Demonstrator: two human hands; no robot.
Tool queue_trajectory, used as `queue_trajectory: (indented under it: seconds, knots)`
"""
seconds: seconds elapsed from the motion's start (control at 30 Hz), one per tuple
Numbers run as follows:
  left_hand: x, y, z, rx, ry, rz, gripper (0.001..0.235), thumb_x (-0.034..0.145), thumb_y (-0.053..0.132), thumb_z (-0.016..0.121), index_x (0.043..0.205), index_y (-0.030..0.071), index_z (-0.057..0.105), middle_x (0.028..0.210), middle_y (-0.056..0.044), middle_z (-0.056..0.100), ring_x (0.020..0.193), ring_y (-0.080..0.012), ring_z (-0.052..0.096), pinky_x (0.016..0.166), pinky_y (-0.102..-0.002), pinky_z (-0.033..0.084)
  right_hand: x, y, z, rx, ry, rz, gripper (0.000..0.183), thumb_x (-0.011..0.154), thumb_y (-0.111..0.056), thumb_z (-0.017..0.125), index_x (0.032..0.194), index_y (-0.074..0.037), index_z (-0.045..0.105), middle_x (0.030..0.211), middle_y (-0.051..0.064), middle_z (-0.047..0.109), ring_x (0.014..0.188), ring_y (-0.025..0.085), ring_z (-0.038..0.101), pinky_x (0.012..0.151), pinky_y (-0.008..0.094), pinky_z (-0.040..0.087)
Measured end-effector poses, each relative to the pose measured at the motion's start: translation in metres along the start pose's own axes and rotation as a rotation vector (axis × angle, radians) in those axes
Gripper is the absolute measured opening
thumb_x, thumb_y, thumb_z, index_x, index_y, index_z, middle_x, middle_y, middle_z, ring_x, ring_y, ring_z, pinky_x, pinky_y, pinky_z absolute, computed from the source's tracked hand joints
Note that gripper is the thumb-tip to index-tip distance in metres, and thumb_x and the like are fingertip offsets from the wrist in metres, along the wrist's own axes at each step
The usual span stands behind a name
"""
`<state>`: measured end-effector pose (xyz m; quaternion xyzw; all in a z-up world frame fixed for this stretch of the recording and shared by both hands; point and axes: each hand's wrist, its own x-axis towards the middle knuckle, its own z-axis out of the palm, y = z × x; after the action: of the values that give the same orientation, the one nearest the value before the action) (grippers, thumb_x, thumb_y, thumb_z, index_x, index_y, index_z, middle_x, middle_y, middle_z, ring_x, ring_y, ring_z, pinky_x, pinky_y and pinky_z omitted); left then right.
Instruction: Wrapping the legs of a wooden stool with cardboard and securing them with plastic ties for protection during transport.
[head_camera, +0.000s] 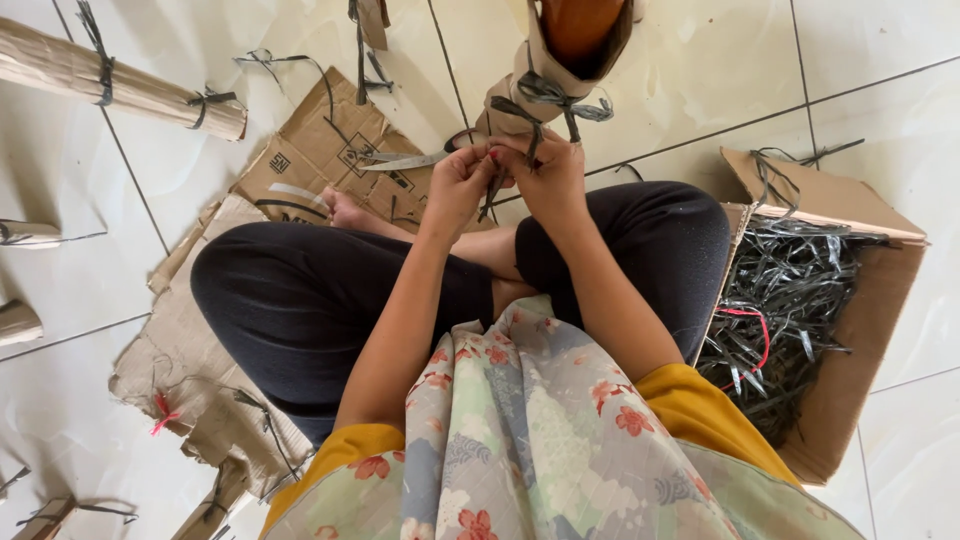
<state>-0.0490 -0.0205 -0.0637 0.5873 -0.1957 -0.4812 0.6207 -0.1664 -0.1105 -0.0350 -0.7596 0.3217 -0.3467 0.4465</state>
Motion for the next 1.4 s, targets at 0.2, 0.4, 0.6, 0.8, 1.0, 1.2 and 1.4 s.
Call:
queue_trajectory:
  seconds: [0.2,0.4,0.6,0.8,1.0,1.2,1.4]
  knots:
    - [0.005,-0.022,-0.008,-0.067,0.022,-0.005,0.017,0.103,0.01,0.059,0.11,0.001,0.071,0.079,-0.011,0.074,0.067,-0.0116,0.07,0.069,-0.024,0.063,-0.01,-0.016,0.021,0.117,0.238,0.158,0.009,0.082,-0.007,0.089,0.087,-0.007,0.082,0.052,0.004,0.062,0.049,0.011,0.061,0.051,0.023,0.048]
    - [0.005,-0.025,-0.012,-0.145,-0.007,-0.011,0.018,0.104,0.009,0.057,0.113,-0.001,0.068,0.081,-0.017,0.075,0.069,-0.019,0.075,0.072,-0.029,0.065,-0.005,-0.007,0.019,0.092,0.293,0.252,0.021,0.077,-0.01,0.089,0.074,-0.003,0.07,0.053,0.011,0.063,0.052,0.015,0.063,0.052,0.029,0.047]
    - [0.005,-0.031,-0.012,-0.108,-0.018,0.006,0.016,0.104,0.011,0.059,0.113,0.001,0.066,0.08,-0.018,0.074,0.069,-0.0224,0.077,0.071,-0.03,0.065,-0.004,0.023,0.022,0.108,0.206,0.278,0.023,0.084,-0.013,0.084,0.078,-0.007,0.063,0.057,0.006,0.061,0.053,0.016,0.06,0.053,0.031,0.047]
    - [0.001,-0.028,-0.008,-0.091,0.013,-0.014,0.015,0.103,0.013,0.063,0.112,0.002,0.066,0.077,-0.016,0.075,0.065,-0.0204,0.077,0.066,-0.027,0.065,-0.006,0.036,0.024,0.157,0.139,0.3,0.019,0.086,-0.007,0.077,0.083,-0.007,0.058,0.059,0.01,0.061,0.056,0.017,0.06,0.053,0.032,0.048]
    - [0.005,-0.035,-0.005,-0.098,0.009,-0.027,0.017,0.102,0.014,0.065,0.114,0.003,0.065,0.077,-0.016,0.074,0.064,-0.0211,0.077,0.066,-0.027,0.064,-0.003,0.023,0.018,0.22,0.107,0.381,0.015,0.09,-0.005,0.073,0.089,-0.006,0.058,0.064,0.011,0.065,0.054,0.017,0.058,0.054,0.031,0.051]
    - [0.002,-0.029,-0.006,-0.111,0.017,-0.04,0.017,0.102,0.014,0.065,0.114,0.001,0.065,0.076,-0.017,0.073,0.064,-0.0208,0.076,0.067,-0.028,0.065,0.0,0.022,0.017,0.193,0.11,0.385,0.022,0.088,-0.01,0.08,0.089,-0.007,0.059,0.066,0.009,0.067,0.059,0.015,0.061,0.055,0.032,0.052]
    - [0.002,-0.031,-0.004,-0.13,0.013,-0.048,0.02,0.102,0.015,0.066,0.115,-0.001,0.065,0.076,-0.018,0.073,0.065,-0.0219,0.076,0.068,-0.028,0.064,0.002,0.034,0.019,0.196,0.111,0.486,0.018,0.086,-0.01,0.08,0.088,-0.008,0.062,0.061,0.005,0.064,0.051,0.011,0.055,0.045,0.026,0.046]
